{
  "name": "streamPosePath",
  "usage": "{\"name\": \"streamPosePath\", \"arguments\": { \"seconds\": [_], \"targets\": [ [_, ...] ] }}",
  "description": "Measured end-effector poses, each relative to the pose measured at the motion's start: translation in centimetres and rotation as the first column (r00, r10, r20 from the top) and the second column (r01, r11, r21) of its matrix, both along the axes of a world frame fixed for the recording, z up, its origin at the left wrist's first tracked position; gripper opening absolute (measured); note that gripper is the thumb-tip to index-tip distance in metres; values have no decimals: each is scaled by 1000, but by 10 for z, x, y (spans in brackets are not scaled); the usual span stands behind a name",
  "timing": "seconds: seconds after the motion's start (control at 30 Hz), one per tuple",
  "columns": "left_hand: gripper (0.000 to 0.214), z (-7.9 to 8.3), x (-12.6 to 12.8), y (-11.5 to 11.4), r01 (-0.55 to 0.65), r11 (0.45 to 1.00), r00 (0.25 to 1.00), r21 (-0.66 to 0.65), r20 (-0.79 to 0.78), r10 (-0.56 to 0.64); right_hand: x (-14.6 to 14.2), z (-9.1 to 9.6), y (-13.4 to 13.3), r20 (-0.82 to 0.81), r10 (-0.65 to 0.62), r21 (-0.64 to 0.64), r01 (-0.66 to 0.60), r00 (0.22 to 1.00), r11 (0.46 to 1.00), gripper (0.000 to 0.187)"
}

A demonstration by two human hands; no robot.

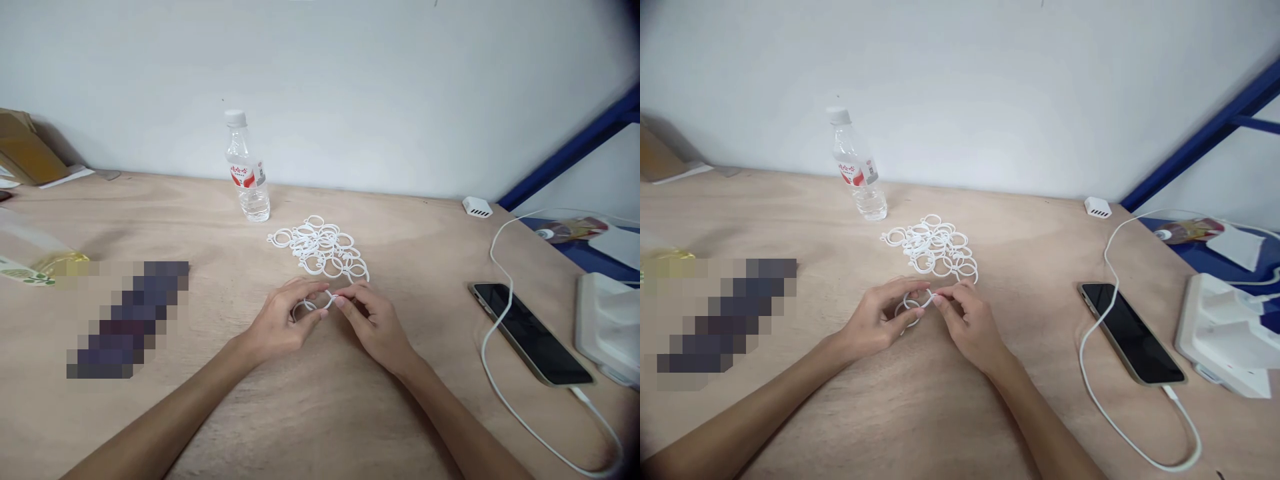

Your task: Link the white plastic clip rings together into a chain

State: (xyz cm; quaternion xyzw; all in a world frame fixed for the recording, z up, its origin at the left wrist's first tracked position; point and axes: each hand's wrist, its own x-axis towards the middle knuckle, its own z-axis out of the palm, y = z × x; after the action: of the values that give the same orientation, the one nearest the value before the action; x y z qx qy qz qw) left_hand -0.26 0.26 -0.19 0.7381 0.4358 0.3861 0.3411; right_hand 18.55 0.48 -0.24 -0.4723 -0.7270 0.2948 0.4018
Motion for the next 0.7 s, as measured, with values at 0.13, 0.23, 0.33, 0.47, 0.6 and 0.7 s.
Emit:
{"name": "streamPosePath", "arguments": {
  "seconds": [0.13, 0.23, 0.33, 0.47, 0.6, 0.7],
  "targets": [
    [33, -1, 0, 0, -3, 1000, 1000, 1, 18, 3, 0, 0, 0, 14, -6, -2, 6, 1000, 1000, 18],
    [33, 0, 0, 0, -4, 1000, 999, 17, 35, 3, 0, 1, 0, 49, 61, 42, -63, 997, 997, 17],
    [32, 0, 0, 0, 2, 1000, 999, 13, 49, -3, 0, 1, 0, 86, 115, 82, -122, 990, 989, 21],
    [31, 2, 1, -1, 26, 1000, 999, -9, 46, -26, 1, 2, 0, 126, 139, 94, -151, 982, 984, 21],
    [30, 1, 0, -1, 29, 999, 999, -25, 38, -28, 2, 2, 1, 136, 162, 94, -176, 977, 980, 21],
    [29, 0, -1, -2, 24, 1000, 998, -20, 57, -23, 2, 2, 1, 130, 159, 85, -171, 979, 982, 22]
  ]
}}
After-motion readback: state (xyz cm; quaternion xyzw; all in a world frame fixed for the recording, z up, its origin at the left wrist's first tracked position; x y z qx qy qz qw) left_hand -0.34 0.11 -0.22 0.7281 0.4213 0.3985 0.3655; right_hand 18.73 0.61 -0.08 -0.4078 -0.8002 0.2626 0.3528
